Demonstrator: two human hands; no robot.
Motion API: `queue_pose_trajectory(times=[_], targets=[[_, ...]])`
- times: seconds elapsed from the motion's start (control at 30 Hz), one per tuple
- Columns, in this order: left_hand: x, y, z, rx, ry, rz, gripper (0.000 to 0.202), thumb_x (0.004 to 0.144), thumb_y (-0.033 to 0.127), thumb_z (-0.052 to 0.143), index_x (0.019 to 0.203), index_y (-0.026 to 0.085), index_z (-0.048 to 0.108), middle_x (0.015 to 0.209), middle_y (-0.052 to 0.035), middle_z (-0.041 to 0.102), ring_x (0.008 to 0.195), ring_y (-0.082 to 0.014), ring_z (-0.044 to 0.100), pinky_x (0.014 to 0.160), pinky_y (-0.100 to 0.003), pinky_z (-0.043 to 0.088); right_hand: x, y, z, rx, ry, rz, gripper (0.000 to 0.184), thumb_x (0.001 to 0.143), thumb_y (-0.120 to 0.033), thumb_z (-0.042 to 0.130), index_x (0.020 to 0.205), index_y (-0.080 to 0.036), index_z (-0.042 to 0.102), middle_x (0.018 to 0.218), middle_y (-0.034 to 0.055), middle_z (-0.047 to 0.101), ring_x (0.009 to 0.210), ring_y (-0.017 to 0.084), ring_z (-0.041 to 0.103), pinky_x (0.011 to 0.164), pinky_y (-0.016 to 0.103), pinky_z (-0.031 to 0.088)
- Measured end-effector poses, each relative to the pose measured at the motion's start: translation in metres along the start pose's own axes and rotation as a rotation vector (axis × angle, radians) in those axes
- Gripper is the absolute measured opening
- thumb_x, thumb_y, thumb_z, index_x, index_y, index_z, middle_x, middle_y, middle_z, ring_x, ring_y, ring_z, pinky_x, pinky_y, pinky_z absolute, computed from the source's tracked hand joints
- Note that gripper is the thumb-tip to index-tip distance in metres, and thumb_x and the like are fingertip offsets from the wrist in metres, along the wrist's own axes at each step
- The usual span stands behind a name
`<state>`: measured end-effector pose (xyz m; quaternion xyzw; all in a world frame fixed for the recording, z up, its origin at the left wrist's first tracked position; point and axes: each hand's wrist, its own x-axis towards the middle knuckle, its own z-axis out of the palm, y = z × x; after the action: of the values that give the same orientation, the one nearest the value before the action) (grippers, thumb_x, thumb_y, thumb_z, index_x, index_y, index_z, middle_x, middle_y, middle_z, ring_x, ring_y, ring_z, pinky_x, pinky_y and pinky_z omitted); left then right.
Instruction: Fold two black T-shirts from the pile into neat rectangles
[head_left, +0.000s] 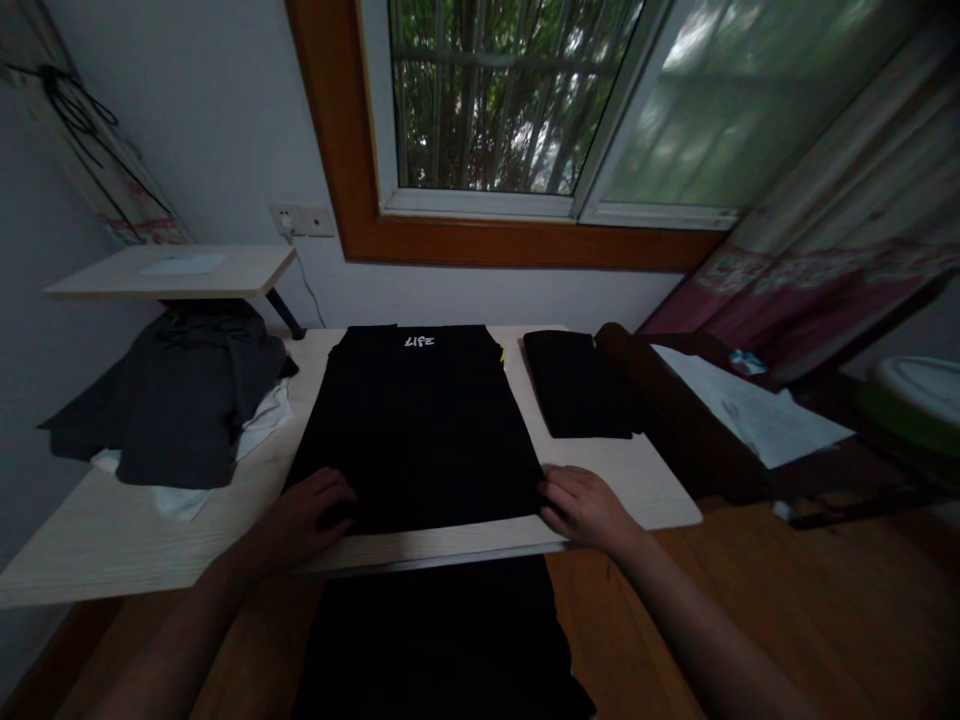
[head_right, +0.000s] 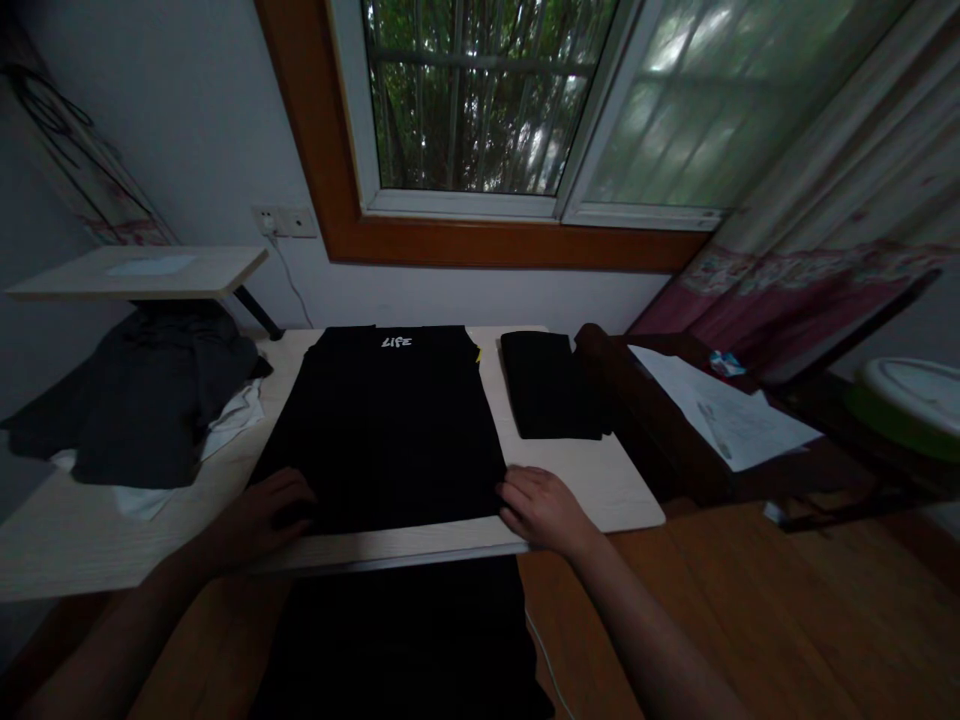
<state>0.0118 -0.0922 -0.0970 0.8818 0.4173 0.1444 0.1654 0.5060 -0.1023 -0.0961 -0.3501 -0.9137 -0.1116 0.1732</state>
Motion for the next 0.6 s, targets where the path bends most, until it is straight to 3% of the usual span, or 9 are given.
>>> queue_pose_trajectory(times=[0.13, 0.37, 0.5, 0.6], targets=[[-0.013, -0.014, -0.006, 0.089, -0.012, -0.038, 0.029, 0.081, 0.011, 0.055, 0.104, 0.024, 0.065, 0.109, -0.0056, 0.064, 0.098, -0.0203, 0.063, 0.086, -0.033, 0.052, -0.004, -0.001, 0.000, -0.018, 0.030, -0.008, 0.013, 0.090, -0.017, 0.055, 0.096, -0.018, 0.066, 0.087, 0.0078, 0.066, 0.085, 0.022, 0.063, 0.080, 0.035, 0.051], [-0.042, -0.040, -0.014, 0.156, 0.042, -0.071, 0.028, 0.075, 0.009, 0.052, 0.095, 0.023, 0.064, 0.102, -0.0037, 0.064, 0.089, -0.0188, 0.063, 0.078, -0.029, 0.051, -0.014, 0.004, -0.004, -0.034, 0.043, 0.056, 0.009, 0.092, -0.017, 0.057, 0.089, -0.020, 0.064, 0.080, 0.0057, 0.058, 0.078, 0.020, 0.054, 0.070, 0.032, 0.048], [-0.053, -0.047, -0.017, 0.154, 0.051, -0.064, 0.019, 0.074, 0.010, 0.053, 0.087, 0.022, 0.060, 0.100, -0.0038, 0.061, 0.090, -0.0191, 0.061, 0.079, -0.029, 0.050, -0.021, 0.002, -0.005, 0.014, 0.056, 0.069, 0.007, 0.091, -0.015, 0.057, 0.091, -0.020, 0.062, 0.093, 0.0092, 0.063, 0.085, 0.021, 0.055, 0.074, 0.033, 0.049], [-0.055, -0.046, -0.017, 0.141, 0.062, -0.032, 0.017, 0.072, 0.008, 0.052, 0.082, 0.021, 0.057, 0.094, -0.0040, 0.059, 0.089, -0.0200, 0.058, 0.079, -0.031, 0.049, -0.025, 0.001, -0.003, 0.028, 0.042, 0.076, 0.008, 0.089, -0.014, 0.056, 0.087, -0.020, 0.061, 0.087, 0.0076, 0.061, 0.082, 0.021, 0.053, 0.076, 0.034, 0.049]])
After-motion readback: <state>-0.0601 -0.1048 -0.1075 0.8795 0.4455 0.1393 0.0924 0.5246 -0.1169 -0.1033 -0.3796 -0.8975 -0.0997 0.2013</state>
